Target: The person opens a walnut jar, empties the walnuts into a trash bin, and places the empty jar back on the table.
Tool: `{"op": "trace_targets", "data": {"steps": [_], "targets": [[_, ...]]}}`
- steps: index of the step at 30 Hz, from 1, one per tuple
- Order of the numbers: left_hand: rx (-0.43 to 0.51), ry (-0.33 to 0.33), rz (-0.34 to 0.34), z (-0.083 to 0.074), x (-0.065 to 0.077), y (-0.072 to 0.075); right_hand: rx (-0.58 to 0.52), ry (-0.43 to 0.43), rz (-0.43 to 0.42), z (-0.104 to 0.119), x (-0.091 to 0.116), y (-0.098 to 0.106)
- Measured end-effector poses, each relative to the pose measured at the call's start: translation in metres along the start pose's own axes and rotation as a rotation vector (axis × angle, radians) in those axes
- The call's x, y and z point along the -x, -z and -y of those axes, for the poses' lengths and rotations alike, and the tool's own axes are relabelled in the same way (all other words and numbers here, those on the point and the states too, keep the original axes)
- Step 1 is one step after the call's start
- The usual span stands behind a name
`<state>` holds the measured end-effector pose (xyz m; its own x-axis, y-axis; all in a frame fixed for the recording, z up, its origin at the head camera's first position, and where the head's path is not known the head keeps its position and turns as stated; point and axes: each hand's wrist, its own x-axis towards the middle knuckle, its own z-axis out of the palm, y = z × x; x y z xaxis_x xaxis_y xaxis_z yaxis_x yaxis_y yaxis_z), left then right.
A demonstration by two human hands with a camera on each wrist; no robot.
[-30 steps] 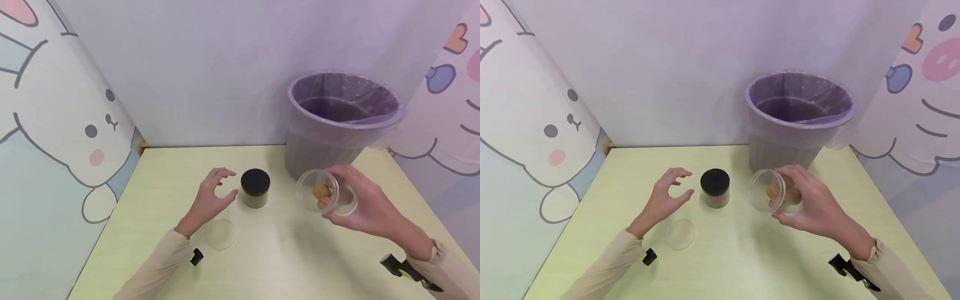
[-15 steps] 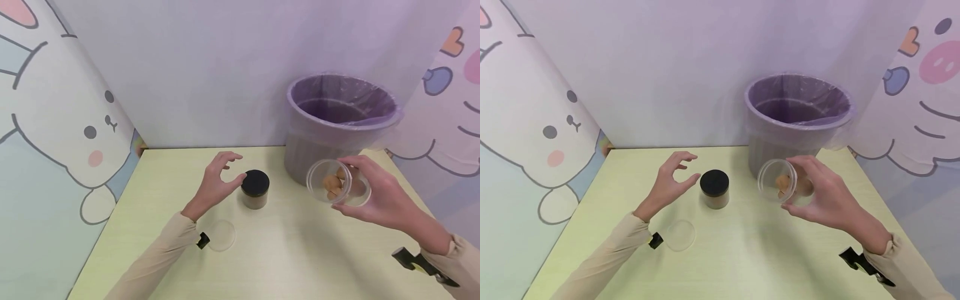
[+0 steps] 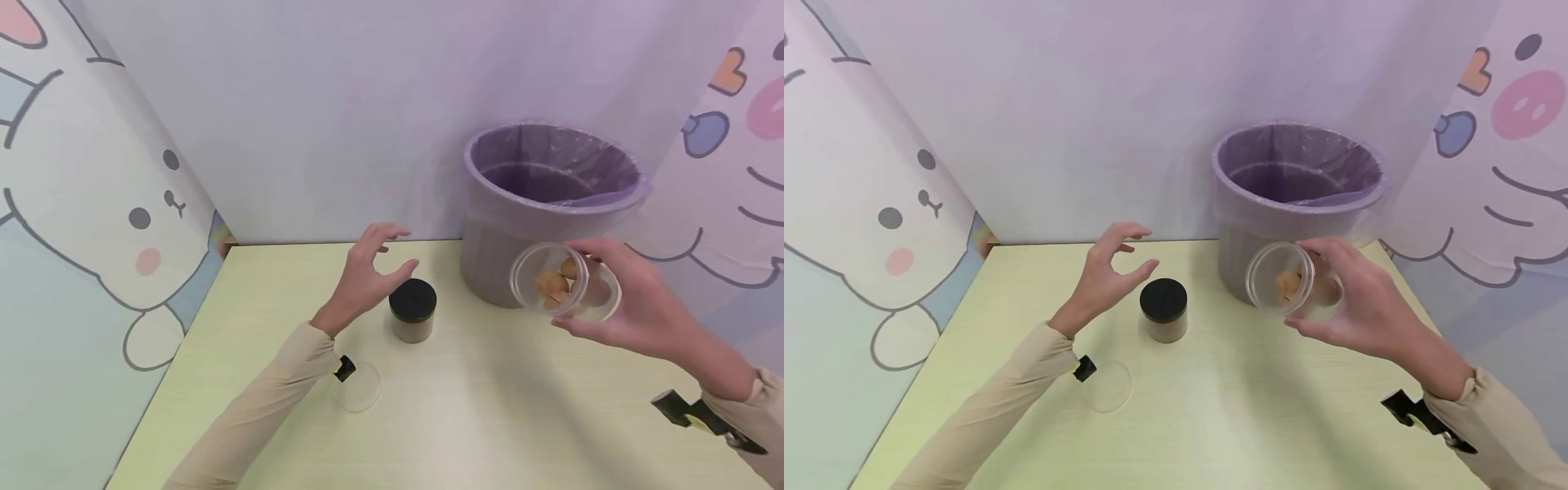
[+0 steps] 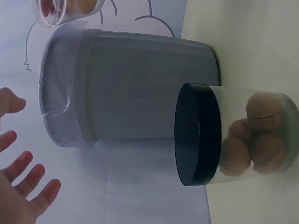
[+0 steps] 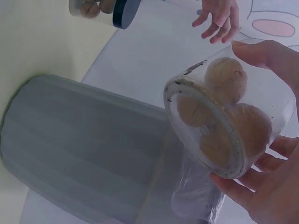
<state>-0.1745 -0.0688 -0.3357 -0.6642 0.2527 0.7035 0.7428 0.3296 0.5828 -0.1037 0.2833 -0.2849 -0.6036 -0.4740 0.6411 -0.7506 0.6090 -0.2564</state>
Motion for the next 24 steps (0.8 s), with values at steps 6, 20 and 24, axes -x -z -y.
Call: {"op": "trace_targets", "data": {"steps": [6, 20, 24], "targets": [[-0.003, -0.070, -0.019, 0.002, -0.016, -0.005, 0.025, -0.007, -0.030, -0.005, -0.006, 0.008], [0.012, -0.226, -0.015, 0.001, -0.052, -0.019, 0.141, -0.140, 0.012, -0.006, -0.013, 0.047], [-0.007, -0.287, -0.019, 0.000, -0.062, -0.022, 0.138, -0.126, 0.012, -0.011, -0.017, 0.055]]}}
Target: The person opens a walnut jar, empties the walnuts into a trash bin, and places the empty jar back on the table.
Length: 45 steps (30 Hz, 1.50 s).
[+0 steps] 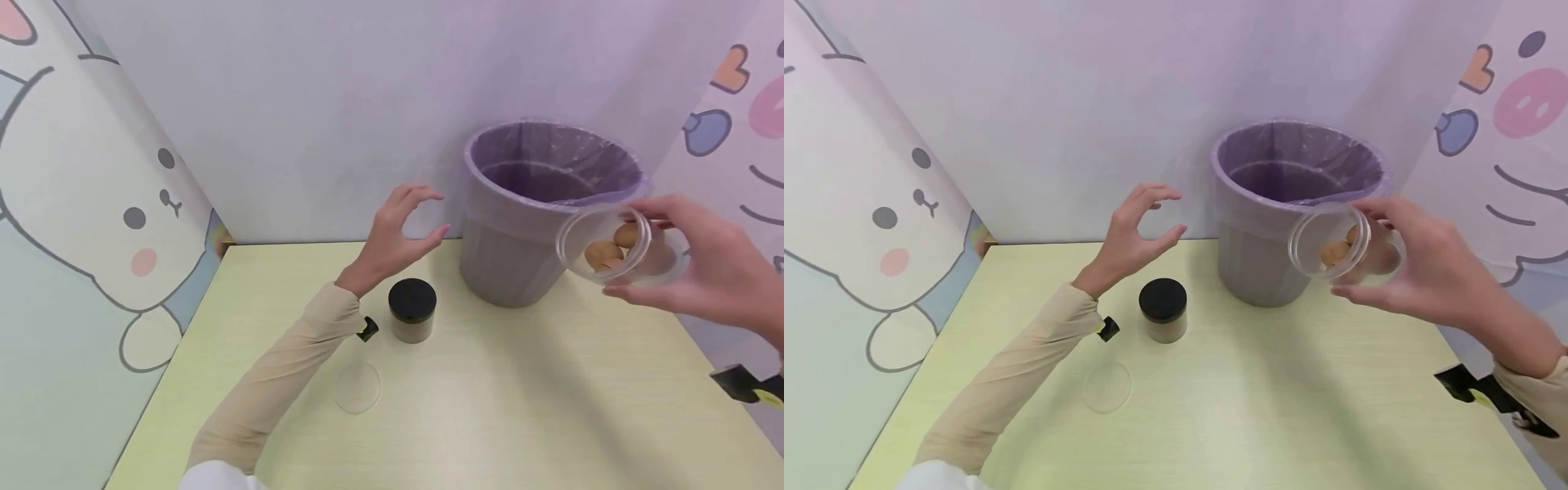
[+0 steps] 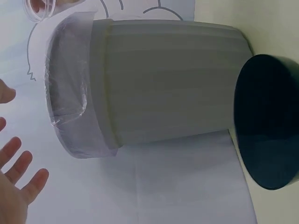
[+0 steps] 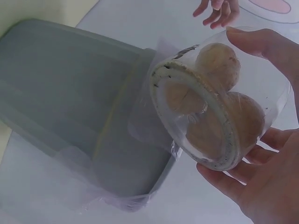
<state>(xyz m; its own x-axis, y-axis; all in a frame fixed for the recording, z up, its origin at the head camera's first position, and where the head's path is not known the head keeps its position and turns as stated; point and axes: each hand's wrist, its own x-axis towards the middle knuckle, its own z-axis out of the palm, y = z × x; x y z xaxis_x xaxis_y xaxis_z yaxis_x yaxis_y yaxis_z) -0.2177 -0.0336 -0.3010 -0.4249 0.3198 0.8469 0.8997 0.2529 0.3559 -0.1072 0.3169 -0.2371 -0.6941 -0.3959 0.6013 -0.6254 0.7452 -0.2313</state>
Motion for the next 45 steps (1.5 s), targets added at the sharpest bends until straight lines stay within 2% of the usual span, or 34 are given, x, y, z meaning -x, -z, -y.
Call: {"op": "trace_targets", "data": {"steps": [3, 8, 12, 18, 23, 26, 30, 34, 41, 45], "targets": [[-0.020, -0.037, -0.005, 0.001, -0.008, -0.003, 0.009, -0.009, -0.004, -0.003, -0.003, 0.004], [-0.026, -0.052, -0.014, 0.003, -0.019, -0.013, 0.052, -0.062, 0.002, -0.005, -0.005, 0.012], [-0.032, -0.068, -0.014, 0.005, -0.028, -0.021, 0.059, -0.062, -0.001, -0.005, -0.009, 0.018], [-0.029, -0.120, 0.020, 0.011, -0.043, -0.032, 0.084, -0.046, -0.010, -0.009, -0.018, 0.025], [-0.026, -0.139, 0.072, 0.014, -0.053, -0.042, 0.114, -0.116, -0.022, -0.015, -0.021, 0.028], [-0.052, -0.129, 0.120, 0.014, -0.056, -0.048, 0.104, -0.157, -0.042, -0.018, -0.021, 0.031], [-0.098, -0.117, 0.169, 0.012, -0.057, -0.056, 0.076, -0.154, -0.063, -0.023, -0.025, 0.034], [-0.145, -0.112, 0.174, 0.010, -0.056, -0.059, 0.058, -0.167, -0.079, -0.027, -0.030, 0.034], [-0.182, -0.120, 0.200, 0.008, -0.057, -0.060, 0.067, -0.303, -0.090, -0.031, -0.034, 0.034], [-0.193, -0.113, 0.212, 0.008, -0.059, -0.058, 0.104, -0.302, -0.061, -0.034, -0.041, 0.035]]}}
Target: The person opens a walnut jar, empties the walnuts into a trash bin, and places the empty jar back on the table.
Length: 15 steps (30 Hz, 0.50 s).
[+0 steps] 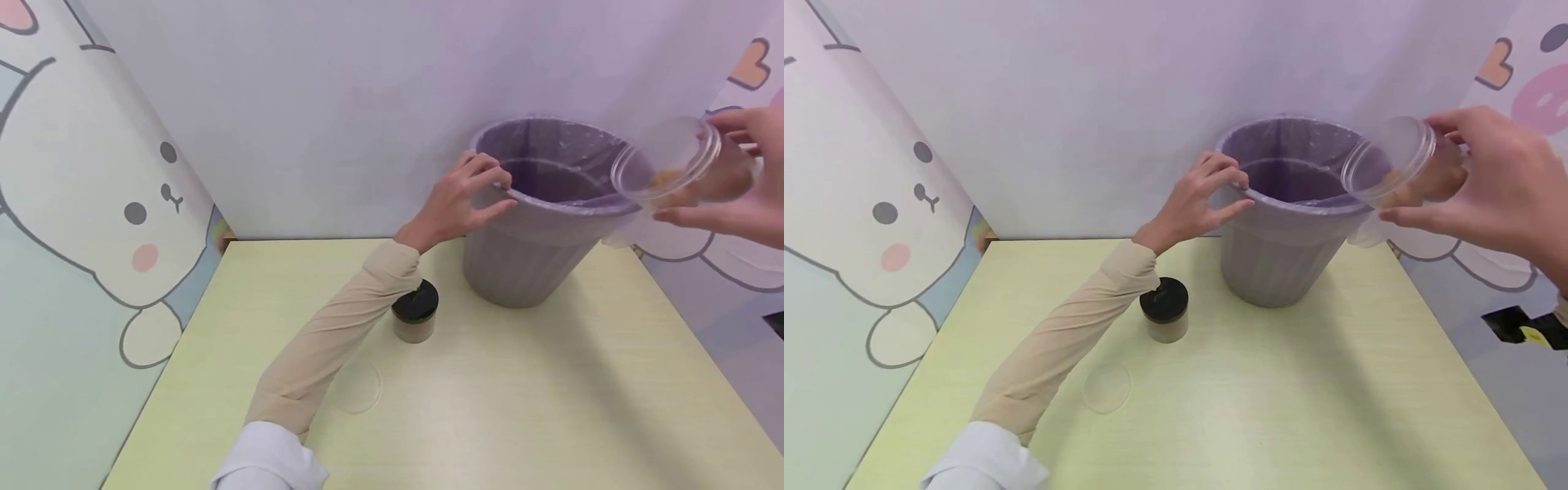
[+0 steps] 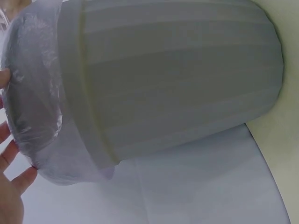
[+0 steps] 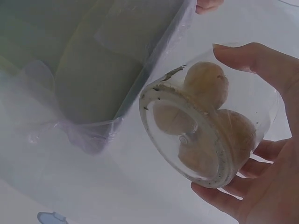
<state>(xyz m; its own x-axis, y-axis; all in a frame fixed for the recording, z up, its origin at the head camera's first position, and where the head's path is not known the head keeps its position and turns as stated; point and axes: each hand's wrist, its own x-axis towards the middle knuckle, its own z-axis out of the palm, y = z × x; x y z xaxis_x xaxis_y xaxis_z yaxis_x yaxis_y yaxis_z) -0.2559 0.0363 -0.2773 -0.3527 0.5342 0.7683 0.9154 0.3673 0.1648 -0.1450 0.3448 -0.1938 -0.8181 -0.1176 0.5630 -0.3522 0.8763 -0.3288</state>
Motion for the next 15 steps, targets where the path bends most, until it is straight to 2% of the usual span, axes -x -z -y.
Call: {"op": "trace_targets", "data": {"steps": [7, 15], "targets": [[-0.006, 0.030, 0.036, -0.002, -0.004, 0.004, 0.087, 0.095, 0.008, -0.003, -0.018, -0.001], [-0.011, 0.067, 0.065, -0.004, -0.005, 0.001, 0.170, 0.056, 0.089, -0.001, -0.031, 0.002]]}}
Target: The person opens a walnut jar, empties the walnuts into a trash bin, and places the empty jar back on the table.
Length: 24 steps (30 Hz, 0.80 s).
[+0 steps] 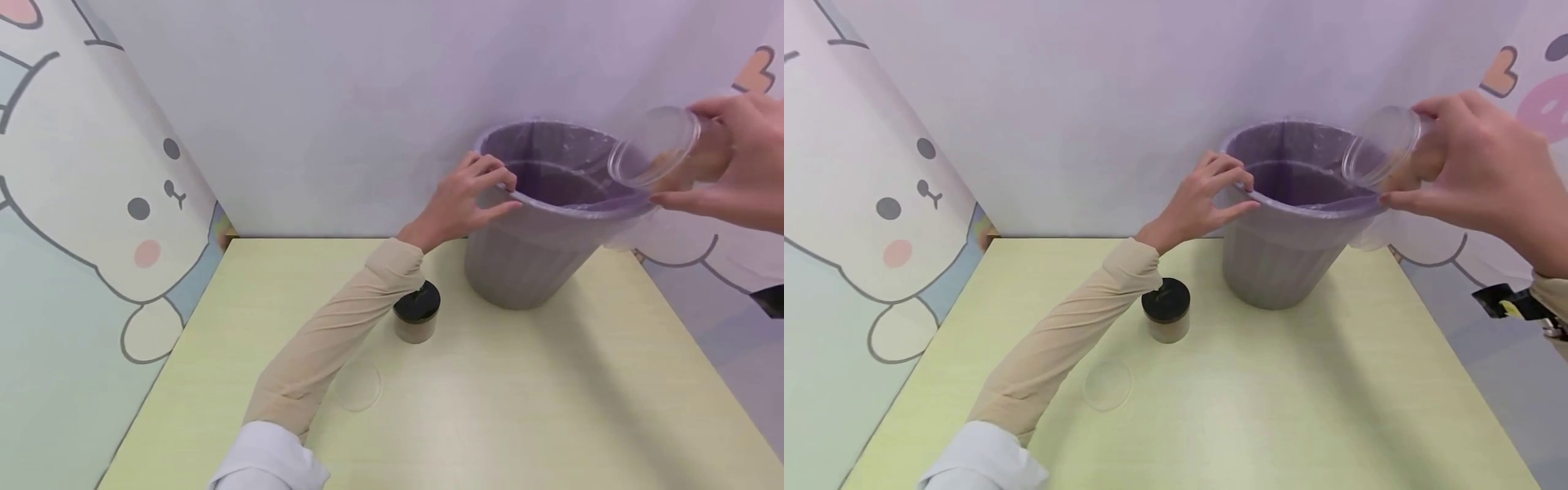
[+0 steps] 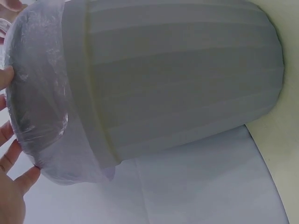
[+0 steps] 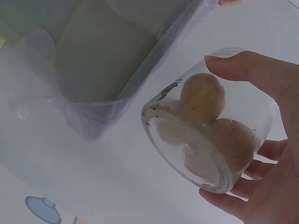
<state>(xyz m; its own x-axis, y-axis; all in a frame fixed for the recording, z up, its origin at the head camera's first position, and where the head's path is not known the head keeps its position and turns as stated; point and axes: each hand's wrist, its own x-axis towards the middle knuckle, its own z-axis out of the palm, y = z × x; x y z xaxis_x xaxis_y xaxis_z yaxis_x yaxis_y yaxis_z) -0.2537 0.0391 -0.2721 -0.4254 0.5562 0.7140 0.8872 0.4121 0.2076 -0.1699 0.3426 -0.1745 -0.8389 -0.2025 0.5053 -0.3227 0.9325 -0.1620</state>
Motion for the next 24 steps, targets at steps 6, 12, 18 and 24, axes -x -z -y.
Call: {"op": "trace_targets", "data": {"steps": [6, 12, 18, 24], "targets": [[-0.003, -0.001, 0.022, -0.003, -0.002, -0.004, -0.021, -0.036, 0.018, -0.006, 0.003, -0.002], [-0.001, 0.008, 0.022, -0.005, -0.002, -0.005, 0.008, -0.020, 0.008, -0.014, 0.003, -0.004], [0.003, -0.007, 0.009, -0.004, -0.001, -0.006, -0.019, 0.047, -0.020, -0.023, 0.002, -0.006], [0.005, -0.015, 0.002, -0.003, -0.001, -0.006, -0.010, 0.091, -0.056, -0.025, 0.003, -0.011]]}}
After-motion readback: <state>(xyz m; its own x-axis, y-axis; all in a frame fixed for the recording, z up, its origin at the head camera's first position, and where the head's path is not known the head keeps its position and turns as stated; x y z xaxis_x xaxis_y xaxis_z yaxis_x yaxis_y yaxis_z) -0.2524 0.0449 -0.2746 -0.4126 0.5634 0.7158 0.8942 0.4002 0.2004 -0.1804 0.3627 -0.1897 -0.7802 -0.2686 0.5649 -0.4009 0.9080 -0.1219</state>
